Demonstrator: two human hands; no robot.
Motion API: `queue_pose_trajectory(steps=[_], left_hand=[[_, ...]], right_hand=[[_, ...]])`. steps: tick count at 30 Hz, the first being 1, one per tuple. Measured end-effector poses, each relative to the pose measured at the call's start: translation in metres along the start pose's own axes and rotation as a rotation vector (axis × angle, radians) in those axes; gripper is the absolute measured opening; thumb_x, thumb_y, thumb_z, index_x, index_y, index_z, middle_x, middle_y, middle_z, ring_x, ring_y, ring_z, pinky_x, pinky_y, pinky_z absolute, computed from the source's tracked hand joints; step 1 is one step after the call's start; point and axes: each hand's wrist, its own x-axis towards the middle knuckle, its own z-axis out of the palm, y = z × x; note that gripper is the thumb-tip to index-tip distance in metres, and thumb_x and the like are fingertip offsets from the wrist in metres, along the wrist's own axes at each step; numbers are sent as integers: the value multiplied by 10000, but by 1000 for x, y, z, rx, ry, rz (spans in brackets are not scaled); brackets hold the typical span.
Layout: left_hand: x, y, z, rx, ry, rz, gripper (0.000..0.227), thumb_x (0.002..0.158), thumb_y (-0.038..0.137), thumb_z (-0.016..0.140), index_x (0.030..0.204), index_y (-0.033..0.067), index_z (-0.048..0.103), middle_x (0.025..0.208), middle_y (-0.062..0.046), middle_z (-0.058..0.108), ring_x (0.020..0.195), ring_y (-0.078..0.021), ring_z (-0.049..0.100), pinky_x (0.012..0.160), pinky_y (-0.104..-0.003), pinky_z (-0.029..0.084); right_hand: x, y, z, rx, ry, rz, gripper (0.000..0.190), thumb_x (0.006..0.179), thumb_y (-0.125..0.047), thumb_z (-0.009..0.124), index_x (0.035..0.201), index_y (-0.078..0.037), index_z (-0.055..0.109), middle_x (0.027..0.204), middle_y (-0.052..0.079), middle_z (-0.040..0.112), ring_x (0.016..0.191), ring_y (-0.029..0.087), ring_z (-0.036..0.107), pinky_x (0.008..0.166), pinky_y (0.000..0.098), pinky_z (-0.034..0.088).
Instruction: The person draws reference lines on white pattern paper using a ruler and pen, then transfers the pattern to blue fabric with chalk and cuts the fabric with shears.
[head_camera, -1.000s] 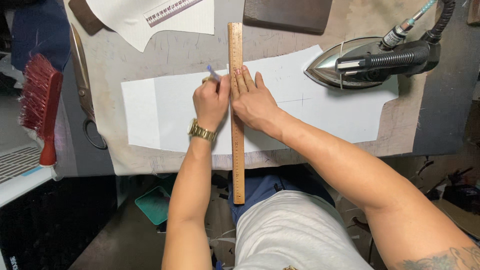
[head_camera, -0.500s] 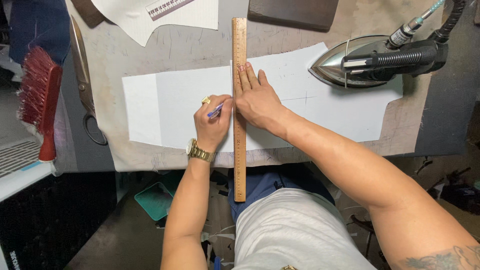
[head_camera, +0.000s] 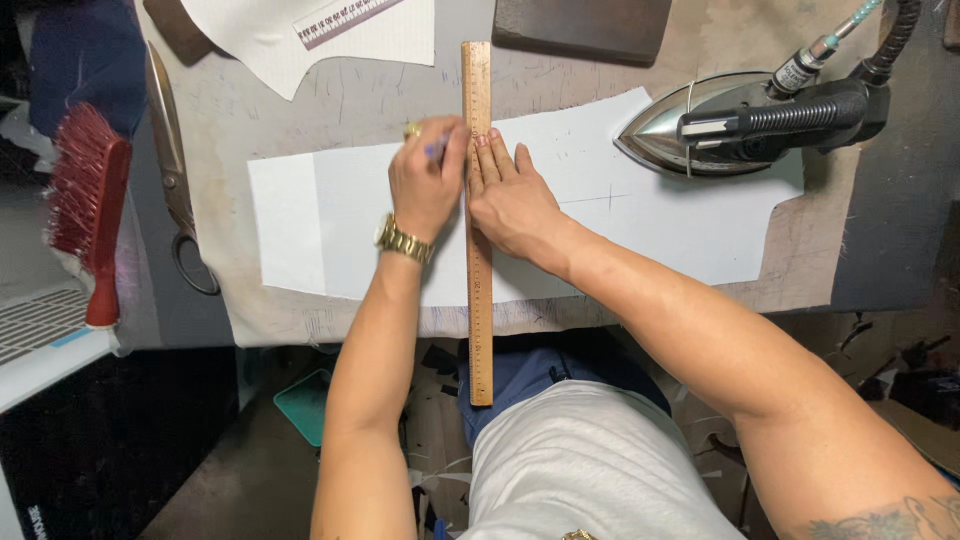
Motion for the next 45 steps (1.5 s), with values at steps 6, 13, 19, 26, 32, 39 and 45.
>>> queue_pose_trajectory(steps=[6,13,19,26,32,39,45], left_hand=[[-76,3,-15,83,-63,-127,174,1042,293,625,930,182,698,749,-74,724,726,-329,723,660,-394,568],[-7,-32,16,112,1,-65,410,1105,346,526,757,145,607,546,-21,595,515,-155,584,532,-256,465],[34,-14,15,-2,82,-103,461,1118,411,431,795,127,599,557,-57,535,546,-189,556,580,-304,485],[-64,-2,-2,-90,-53,-230,247,1113,260,506,1165,84,671,926,-107,722,864,-218,694,791,-340,543],[-145,22,-34,-9,-37,-414,259,1045,318,623,893,151,751,641,-81,713,655,-234,686,634,-341,531],[-170,66,-32,-135,11,-504,359,1070,316,589,794,125,719,615,-64,680,569,-183,617,616,-292,543],[-248,39,11,130,-22,-341,258,933,275,673,764,81,680,659,-175,667,702,-404,689,582,-467,540]], right_hand=[[1,1,7,58,29,9,609,949,-188,608,1399,211,512,1476,471,426,1459,583,334,1093,704,350],[0,0,0,64,-5,17,615,940,-182,634,1394,214,513,1487,467,409,1467,574,322,1089,699,357],[2,0,2,83,-6,30,615,922,-215,702,1374,174,556,1507,451,397,1477,568,301,1097,699,358],[0,-2,-2,74,-15,31,662,934,-239,701,1399,196,522,1505,451,408,1483,553,315,1105,688,359],[-1,0,-3,59,-5,26,677,921,-239,723,1397,197,522,1496,449,424,1478,550,329,1104,686,366],[-22,-9,-27,70,100,42,599,956,-233,700,1427,107,556,1508,382,475,1475,482,392,1156,703,267],[-104,-65,-30,954,233,-377,534,978,-515,630,1102,4,661,909,217,690,925,411,712,845,526,578]])
